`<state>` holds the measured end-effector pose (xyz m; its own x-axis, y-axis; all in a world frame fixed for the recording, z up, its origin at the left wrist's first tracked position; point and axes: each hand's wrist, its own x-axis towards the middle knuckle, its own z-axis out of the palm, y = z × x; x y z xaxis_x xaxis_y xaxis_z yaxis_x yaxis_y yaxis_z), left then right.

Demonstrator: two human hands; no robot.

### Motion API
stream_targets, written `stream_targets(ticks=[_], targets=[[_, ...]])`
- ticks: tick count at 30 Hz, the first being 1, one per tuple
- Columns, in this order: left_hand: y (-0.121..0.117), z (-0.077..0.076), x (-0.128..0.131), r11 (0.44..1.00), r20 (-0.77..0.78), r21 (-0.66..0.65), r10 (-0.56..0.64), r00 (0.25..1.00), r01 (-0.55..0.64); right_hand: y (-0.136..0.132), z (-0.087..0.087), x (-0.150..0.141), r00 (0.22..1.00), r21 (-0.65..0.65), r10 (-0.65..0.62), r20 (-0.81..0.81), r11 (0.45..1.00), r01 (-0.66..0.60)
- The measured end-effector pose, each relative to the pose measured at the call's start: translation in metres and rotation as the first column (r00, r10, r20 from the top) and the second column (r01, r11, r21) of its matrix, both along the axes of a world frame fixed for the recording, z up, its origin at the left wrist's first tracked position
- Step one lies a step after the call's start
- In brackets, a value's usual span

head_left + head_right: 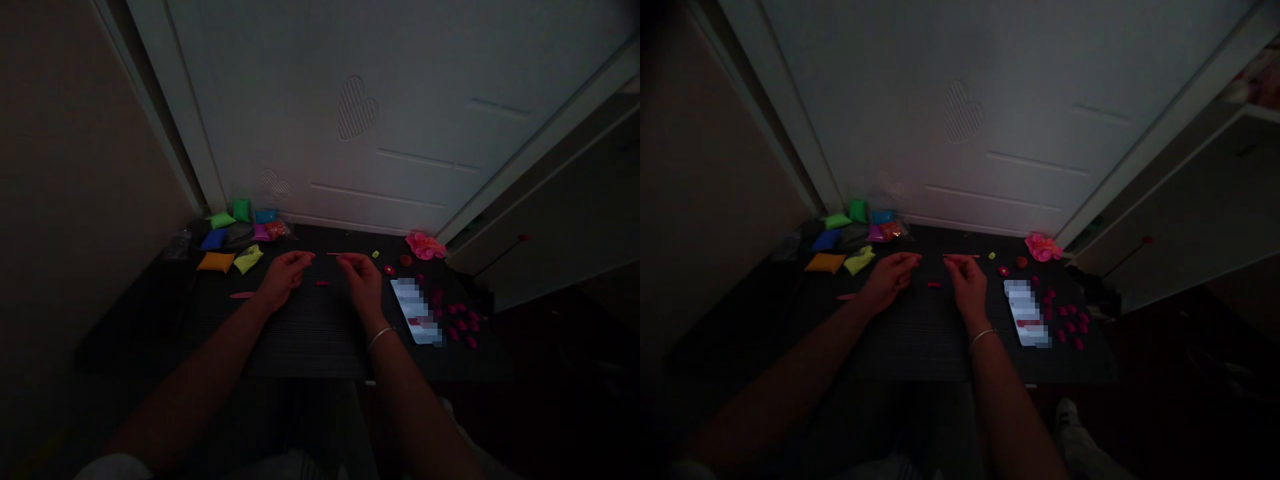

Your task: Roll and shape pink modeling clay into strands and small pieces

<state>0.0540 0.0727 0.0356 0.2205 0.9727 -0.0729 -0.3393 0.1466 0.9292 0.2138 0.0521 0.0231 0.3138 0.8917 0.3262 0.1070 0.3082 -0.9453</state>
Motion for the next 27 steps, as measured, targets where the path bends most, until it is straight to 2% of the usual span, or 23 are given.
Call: stream_targets(ticks=[3,10,16,22,25,27], targets=[[-0.0001,0.0002,0.0006,1.000,-0.009,-0.007,-0.003,1.000,0.003,0.0009,-0.0014,0.0000,0.999,-0.027,-0.045,-0.017,0.999,0.045],[-0.0002,0.0009,0.0013,1.000,0.001,-0.024,-0.012,1.000,0.012,-0.0022,0.0010,-0.0029,0.998,0.008,0.065,-0.021,0.998,-0.065],[-0.0008,0.0005,0.0011,1.000,-0.005,-0.010,-0.025,1.000,0.025,-0.0050,0.0015,-0.0014,0.991,-0.071,0.053,0.119,0.996,-0.045],[0.0005,-0.0022,0.0006,1.000,-0.018,0.003,-0.026,1.000,0.026,-0.0030,0.0002,0.0014,0.980,0.006,0.003,0.198,1.000,-0.005],[0.0009,-0.0040,0.0010,0.999,-0.084,0.035,-0.014,0.996,0.017,-0.0039,0.0019,0.0007,0.979,-0.065,0.000,0.205,0.998,0.013],[0.0012,-0.0055,0.0015,0.994,-0.199,0.106,0.019,0.980,0.002,-0.0043,0.0028,0.0009,0.976,-0.108,-0.004,0.219,0.994,0.028]])
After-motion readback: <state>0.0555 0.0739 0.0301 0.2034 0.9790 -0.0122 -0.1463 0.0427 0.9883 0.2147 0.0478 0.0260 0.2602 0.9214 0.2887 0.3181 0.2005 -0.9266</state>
